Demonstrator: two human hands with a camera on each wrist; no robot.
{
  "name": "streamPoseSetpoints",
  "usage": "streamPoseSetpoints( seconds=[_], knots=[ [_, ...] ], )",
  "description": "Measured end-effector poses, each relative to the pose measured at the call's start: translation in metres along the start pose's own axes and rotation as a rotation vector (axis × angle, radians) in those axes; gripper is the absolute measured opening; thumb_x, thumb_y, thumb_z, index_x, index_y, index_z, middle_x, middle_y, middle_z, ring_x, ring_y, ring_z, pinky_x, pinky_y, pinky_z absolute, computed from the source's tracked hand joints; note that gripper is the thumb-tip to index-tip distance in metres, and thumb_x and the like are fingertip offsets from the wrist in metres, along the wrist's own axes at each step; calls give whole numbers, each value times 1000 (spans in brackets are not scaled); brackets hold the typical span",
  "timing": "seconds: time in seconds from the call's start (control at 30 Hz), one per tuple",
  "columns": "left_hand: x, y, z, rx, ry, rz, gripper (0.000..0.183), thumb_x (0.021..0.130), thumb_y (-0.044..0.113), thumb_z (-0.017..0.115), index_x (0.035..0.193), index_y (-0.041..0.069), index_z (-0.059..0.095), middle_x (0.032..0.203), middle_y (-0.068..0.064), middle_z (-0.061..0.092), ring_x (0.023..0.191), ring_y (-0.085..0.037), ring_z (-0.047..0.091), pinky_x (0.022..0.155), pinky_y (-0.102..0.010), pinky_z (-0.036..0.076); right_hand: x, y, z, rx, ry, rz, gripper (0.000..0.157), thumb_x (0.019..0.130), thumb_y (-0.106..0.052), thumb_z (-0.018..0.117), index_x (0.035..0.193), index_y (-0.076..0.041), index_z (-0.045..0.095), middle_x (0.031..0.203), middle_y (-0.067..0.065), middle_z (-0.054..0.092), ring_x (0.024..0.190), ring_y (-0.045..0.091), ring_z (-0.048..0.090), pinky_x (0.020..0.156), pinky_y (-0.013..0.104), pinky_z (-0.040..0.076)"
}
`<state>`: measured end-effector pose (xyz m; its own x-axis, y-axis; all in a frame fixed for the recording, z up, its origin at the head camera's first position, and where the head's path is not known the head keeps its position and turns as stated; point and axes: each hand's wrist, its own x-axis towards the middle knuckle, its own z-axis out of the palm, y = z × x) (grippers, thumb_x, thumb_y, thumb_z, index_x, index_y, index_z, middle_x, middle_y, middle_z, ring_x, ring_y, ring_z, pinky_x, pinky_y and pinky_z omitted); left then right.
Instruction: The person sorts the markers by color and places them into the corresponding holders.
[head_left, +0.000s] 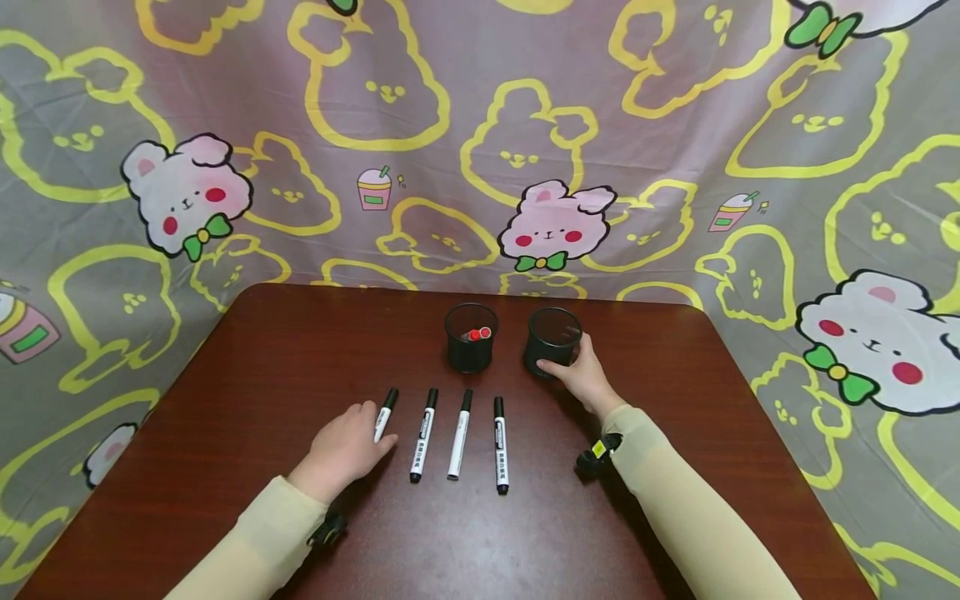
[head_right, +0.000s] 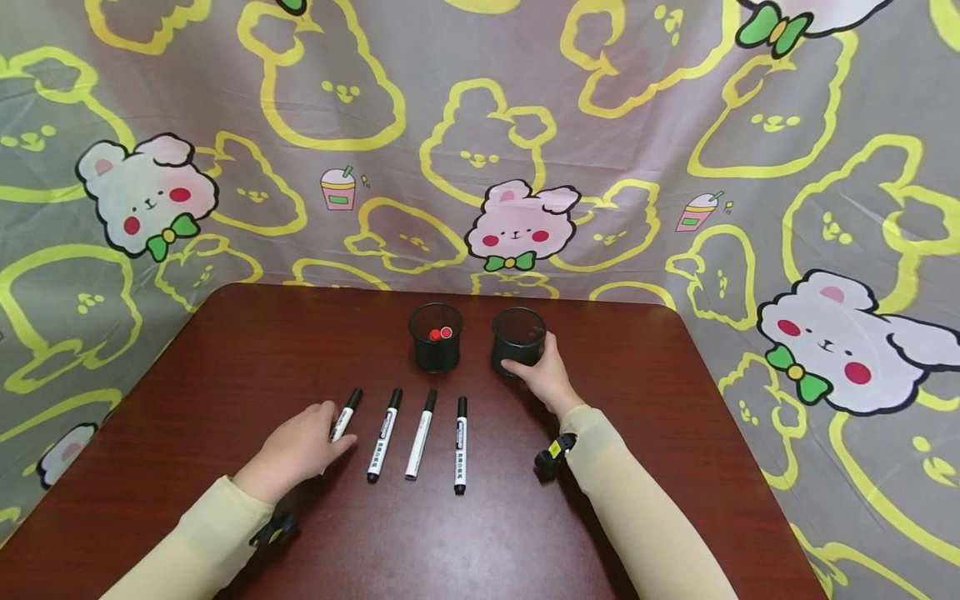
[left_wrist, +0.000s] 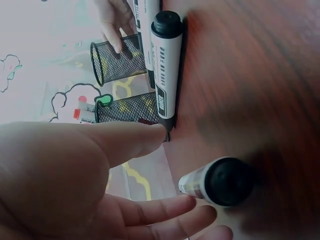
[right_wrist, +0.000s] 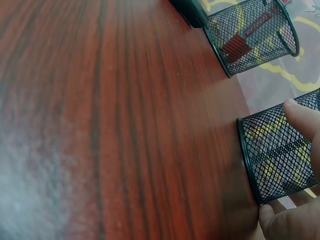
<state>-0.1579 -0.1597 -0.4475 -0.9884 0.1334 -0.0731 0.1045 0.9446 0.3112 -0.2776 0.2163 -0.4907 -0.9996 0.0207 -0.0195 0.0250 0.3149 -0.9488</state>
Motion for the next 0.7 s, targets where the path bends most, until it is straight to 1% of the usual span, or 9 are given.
streamPoseSetpoints(
  seconds=[0.13, 0.23, 0.33, 0.47, 0.57, 0.7],
  knots=[
    [-4, -1, -1, 18, -7, -1, 41, 92, 31, 77, 101, -4, 59, 80, -9, 56, 67, -24, 56, 65, -45, 51, 0, 0, 0, -5, -1, 2, 88, 88, -13, 83, 154, -9, 25, 151, 20, 47, 141, 34, 46, 110, 50, 42],
    [-6, -1, -1, 27, -10, -4, 42, 91, 31, 78, 101, -5, 59, 80, -10, 56, 67, -24, 57, 64, -44, 51, 0, 0, -1, -11, -4, 4, 88, 88, -14, 83, 154, -9, 26, 150, 20, 47, 141, 34, 46, 109, 49, 43],
    [-8, 0, -2, 26, -11, -8, 40, 90, 29, 80, 99, -4, 59, 78, -9, 56, 65, -23, 56, 62, -43, 51, 1, 0, -1, -18, -8, 1, 88, 88, -15, 83, 154, -9, 26, 150, 20, 48, 141, 35, 47, 109, 49, 44],
    [-10, 0, -3, 35, -14, 7, 35, 89, 26, 80, 92, -2, 58, 74, -8, 55, 63, -23, 55, 59, -42, 50, 1, -1, -2, -48, -5, -9, 87, 88, -16, 83, 153, -8, 26, 150, 21, 49, 141, 35, 48, 109, 50, 44],
    [-12, 0, -2, 46, -21, 14, 34, 88, 24, 80, 92, -2, 59, 74, -9, 56, 63, -23, 56, 59, -43, 51, 0, -2, -3, -72, -6, -11, 87, 88, -18, 84, 153, -9, 27, 150, 20, 49, 142, 36, 47, 111, 51, 43],
    [-14, -1, -1, 53, -39, 5, 34, 88, 24, 80, 94, -3, 59, 75, -9, 57, 64, -23, 57, 60, -44, 51, -1, -2, -4, -88, -12, -6, 88, 88, -20, 84, 153, -9, 26, 152, 20, 47, 144, 36, 45, 113, 54, 41]
  ],
)
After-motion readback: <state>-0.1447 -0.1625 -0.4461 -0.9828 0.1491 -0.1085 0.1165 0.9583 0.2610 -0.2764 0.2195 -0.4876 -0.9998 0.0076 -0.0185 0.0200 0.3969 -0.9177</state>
